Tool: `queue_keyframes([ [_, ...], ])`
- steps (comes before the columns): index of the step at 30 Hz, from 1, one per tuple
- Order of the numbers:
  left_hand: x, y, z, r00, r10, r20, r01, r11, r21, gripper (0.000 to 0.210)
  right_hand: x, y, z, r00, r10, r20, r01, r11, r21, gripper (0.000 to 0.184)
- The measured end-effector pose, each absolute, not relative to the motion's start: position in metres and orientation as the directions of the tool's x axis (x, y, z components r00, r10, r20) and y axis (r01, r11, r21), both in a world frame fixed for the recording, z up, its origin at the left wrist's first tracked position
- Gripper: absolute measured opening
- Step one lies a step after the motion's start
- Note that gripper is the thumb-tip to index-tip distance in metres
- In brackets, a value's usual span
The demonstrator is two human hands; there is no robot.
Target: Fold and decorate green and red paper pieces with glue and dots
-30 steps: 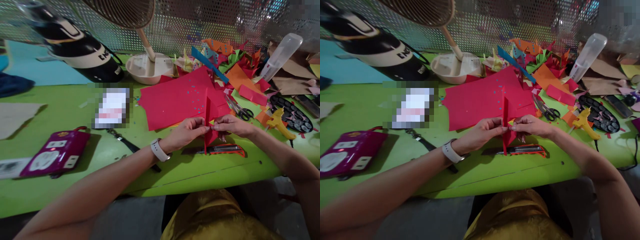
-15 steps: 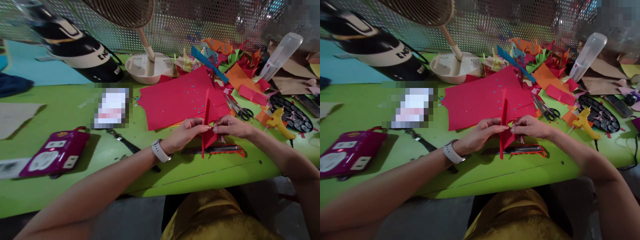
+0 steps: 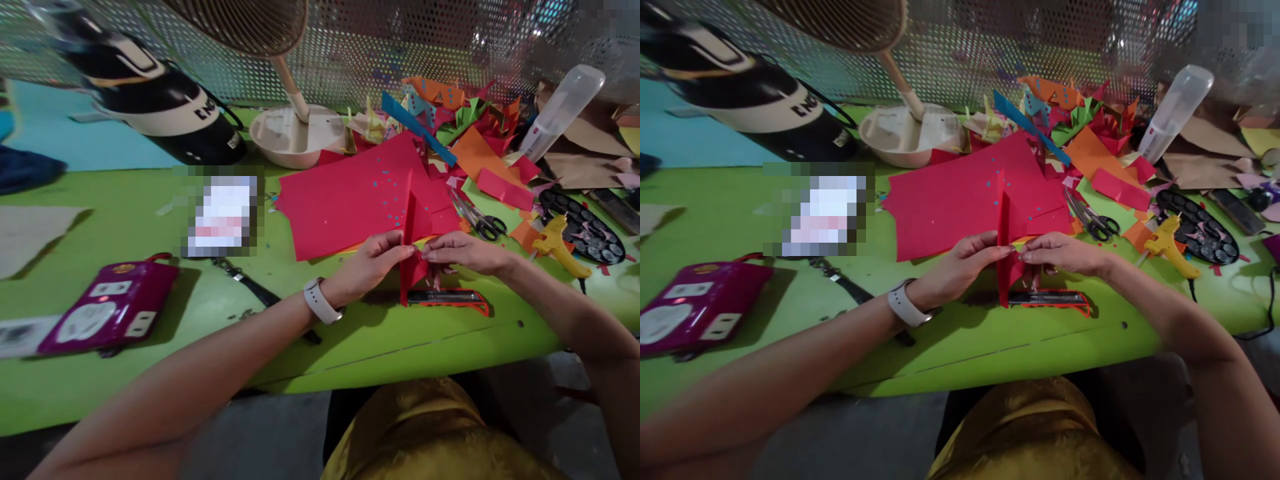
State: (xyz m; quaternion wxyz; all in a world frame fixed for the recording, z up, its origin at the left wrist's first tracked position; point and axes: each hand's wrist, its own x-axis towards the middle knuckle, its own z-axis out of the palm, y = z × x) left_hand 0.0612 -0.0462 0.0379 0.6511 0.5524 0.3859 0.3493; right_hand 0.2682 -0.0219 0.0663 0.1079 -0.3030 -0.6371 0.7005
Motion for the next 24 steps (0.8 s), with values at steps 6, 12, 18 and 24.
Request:
queue_keyframes([
  [6, 0.063, -0.044, 0.037, 0.431, 0.891, -0.144, -0.065, 0.19, 0.98, 0.024, 0.268, -0.022, 0.063, -0.792, 0.552, -0.261, 0.193, -0.179, -0.965, 0.029],
  [12, 0.063, -0.045, 0.042, 0.461, 0.872, -0.165, -0.208, 0.287, 0.935, 0.027, 0.265, -0.025, 0.063, -0.704, 0.67, -0.237, 0.208, -0.125, -0.97, 0.025],
  [18, 0.062, -0.046, 0.047, 0.495, 0.854, -0.157, -0.203, 0.289, 0.936, 0.032, 0.261, -0.026, 0.059, -0.585, 0.8, -0.132, 0.207, -0.009, -0.978, 0.027],
  [24, 0.063, -0.045, 0.045, 0.487, 0.864, -0.129, -0.159, 0.232, 0.96, 0.037, 0.257, -0.029, 0.053, -0.422, 0.907, -0.01, 0.093, 0.032, -0.995, 0.024],
])
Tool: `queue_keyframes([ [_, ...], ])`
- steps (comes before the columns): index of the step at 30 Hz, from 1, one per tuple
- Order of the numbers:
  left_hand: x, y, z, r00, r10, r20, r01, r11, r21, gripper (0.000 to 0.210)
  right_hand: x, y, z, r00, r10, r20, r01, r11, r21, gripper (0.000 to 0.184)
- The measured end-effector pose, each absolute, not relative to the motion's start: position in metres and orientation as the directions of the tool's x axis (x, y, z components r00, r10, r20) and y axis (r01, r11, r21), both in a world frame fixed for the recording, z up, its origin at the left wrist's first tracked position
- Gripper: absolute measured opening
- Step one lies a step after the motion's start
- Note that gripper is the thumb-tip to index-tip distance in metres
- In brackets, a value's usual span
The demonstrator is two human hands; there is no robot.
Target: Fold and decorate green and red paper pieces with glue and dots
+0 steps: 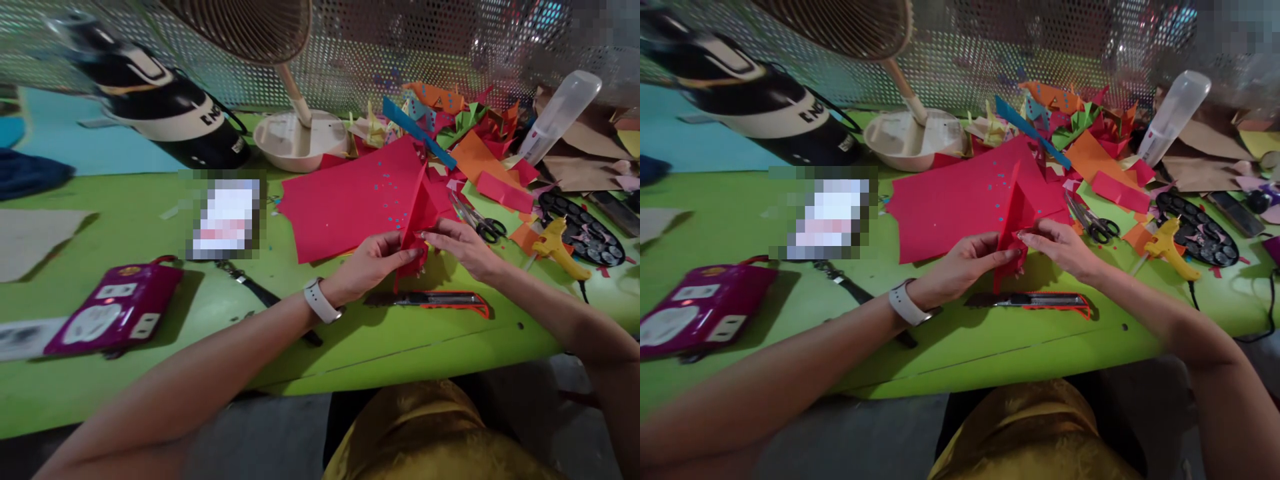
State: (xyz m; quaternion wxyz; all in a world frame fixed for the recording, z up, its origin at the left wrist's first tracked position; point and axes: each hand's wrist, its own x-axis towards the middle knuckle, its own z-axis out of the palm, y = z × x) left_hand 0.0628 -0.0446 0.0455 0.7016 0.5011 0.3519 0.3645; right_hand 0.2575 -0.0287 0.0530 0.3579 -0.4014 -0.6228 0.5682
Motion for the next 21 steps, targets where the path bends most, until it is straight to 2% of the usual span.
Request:
queue_keyframes([
  [11, 0.065, -0.048, 0.039, 0.466, 0.879, -0.102, -0.056, 0.144, 0.988, 0.032, 0.252, -0.03, 0.038, -0.356, 0.931, -0.083, -0.046, -0.107, -0.993, 0.028],
  [21, 0.065, -0.047, 0.038, 0.44, 0.897, -0.043, 0.005, 0.045, 0.999, 0.032, 0.251, -0.032, 0.039, -0.33, 0.94, -0.084, -0.004, -0.091, -0.996, 0.027],
])
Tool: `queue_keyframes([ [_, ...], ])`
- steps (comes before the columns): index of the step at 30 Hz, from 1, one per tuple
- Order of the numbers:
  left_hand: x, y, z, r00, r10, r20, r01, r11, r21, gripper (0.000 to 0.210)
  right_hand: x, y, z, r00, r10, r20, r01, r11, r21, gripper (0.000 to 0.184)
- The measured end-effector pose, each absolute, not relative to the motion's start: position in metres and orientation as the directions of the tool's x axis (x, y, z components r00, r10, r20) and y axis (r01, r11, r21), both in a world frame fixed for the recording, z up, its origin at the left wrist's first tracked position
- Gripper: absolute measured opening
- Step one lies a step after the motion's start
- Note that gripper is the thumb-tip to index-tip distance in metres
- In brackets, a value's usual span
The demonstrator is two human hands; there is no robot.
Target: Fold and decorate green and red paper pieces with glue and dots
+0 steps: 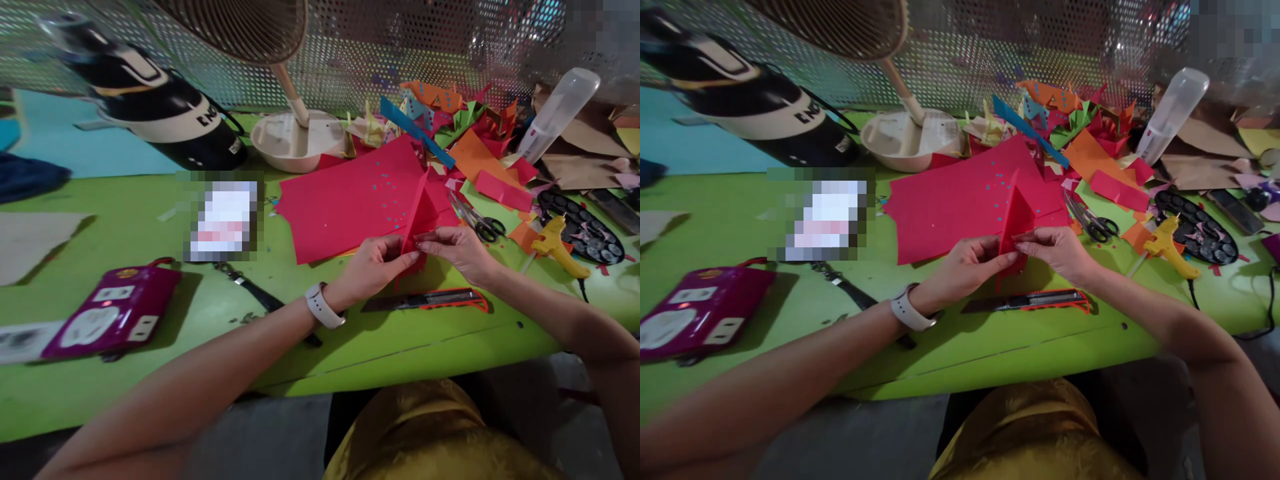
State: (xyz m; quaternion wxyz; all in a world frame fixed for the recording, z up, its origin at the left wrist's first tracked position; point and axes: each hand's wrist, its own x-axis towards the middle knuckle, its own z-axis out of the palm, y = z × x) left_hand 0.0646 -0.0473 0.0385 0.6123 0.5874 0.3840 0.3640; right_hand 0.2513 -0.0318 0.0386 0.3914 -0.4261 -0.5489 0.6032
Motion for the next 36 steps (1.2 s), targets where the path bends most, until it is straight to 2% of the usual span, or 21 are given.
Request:
queue_keyframes([
  [5, 0.0635, -0.0482, 0.0398, 0.435, 0.899, -0.04, 0.051, 0.02, 0.999, 0.031, 0.2501, -0.0346, 0.0367, -0.289, 0.957, -0.014, -0.006, -0.017, -1.0, 0.023],
  [14, 0.0649, -0.0492, 0.041, 0.433, 0.901, -0.019, 0.064, -0.01, 0.998, 0.032, 0.2502, -0.0366, 0.0375, -0.308, 0.951, 0.027, 0.027, 0.037, -0.999, 0.02],
  [27, 0.0666, -0.0513, 0.0424, 0.439, 0.898, 0.0, 0.02, -0.01, 1.0, 0.03, 0.252, -0.036, 0.036, -0.284, 0.951, 0.124, 0.062, 0.148, -0.987, 0.013],
  [36, 0.0685, -0.0511, 0.0387, 0.436, 0.9, 0.027, 0.036, -0.047, 0.998, 0.03, 0.2515, -0.0355, 0.0334, -0.26, 0.952, 0.162, 0.097, 0.193, -0.976, 0.016],
])
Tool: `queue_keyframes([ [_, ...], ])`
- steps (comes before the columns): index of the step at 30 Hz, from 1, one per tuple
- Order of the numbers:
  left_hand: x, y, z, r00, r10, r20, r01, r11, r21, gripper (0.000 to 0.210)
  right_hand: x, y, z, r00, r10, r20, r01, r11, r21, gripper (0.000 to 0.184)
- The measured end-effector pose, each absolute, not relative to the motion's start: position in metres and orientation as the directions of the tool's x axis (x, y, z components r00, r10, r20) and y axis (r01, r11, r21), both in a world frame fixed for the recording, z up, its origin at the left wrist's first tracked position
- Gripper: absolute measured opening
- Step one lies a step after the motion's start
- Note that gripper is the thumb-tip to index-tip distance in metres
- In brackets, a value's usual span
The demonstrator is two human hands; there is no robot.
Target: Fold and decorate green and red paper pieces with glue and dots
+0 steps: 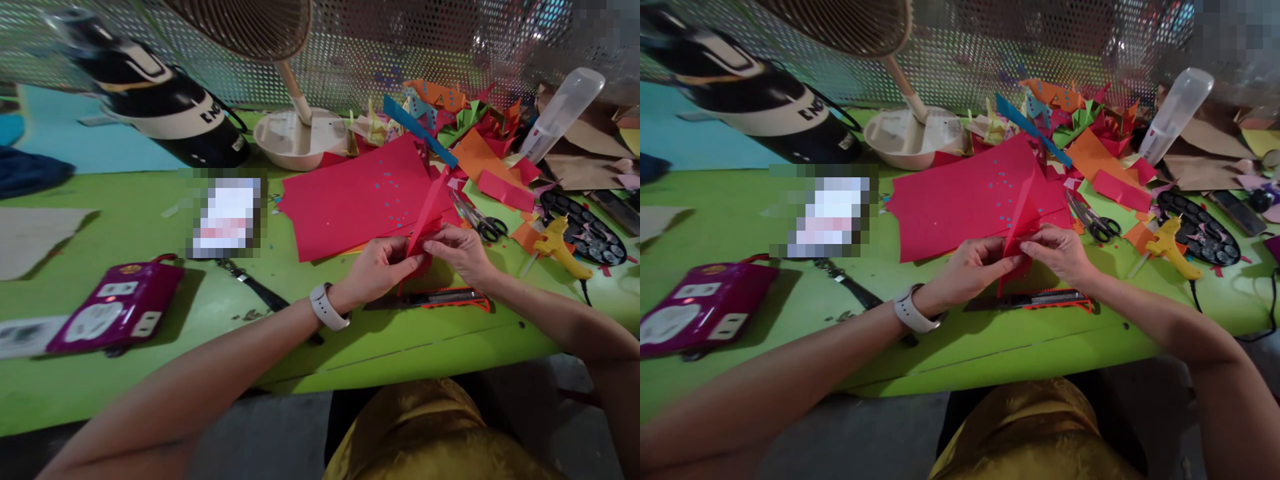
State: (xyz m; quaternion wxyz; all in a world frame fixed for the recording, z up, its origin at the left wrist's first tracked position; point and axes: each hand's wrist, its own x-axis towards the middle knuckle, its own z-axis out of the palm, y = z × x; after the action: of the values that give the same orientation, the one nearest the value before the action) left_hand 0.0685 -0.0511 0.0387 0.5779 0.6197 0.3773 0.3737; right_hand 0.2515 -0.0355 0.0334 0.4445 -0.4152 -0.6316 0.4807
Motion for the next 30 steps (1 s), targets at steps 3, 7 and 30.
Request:
queue_keyframes([
  [3, 0.0689, -0.0512, 0.0374, 0.433, 0.901, 0.044, 0.03, -0.063, 0.998, 0.031, 0.2505, -0.0352, 0.0331, -0.253, 0.948, 0.191, 0.098, 0.222, -0.97, 0.016],
  [7, 0.0702, -0.0511, 0.0374, 0.436, 0.898, 0.057, -0.004, -0.061, 0.998, 0.03, 0.2499, -0.0357, 0.0343, -0.252, 0.947, 0.197, 0.102, 0.229, -0.968, 0.012],
  [30, 0.0693, -0.0526, 0.0377, 0.364, 0.93, -0.055, -0.078, 0.089, 0.993, 0.027, 0.2462, -0.0357, 0.0392, -0.287, 0.958, 0.001, -0.122, -0.036, -0.992, 0.03],
])
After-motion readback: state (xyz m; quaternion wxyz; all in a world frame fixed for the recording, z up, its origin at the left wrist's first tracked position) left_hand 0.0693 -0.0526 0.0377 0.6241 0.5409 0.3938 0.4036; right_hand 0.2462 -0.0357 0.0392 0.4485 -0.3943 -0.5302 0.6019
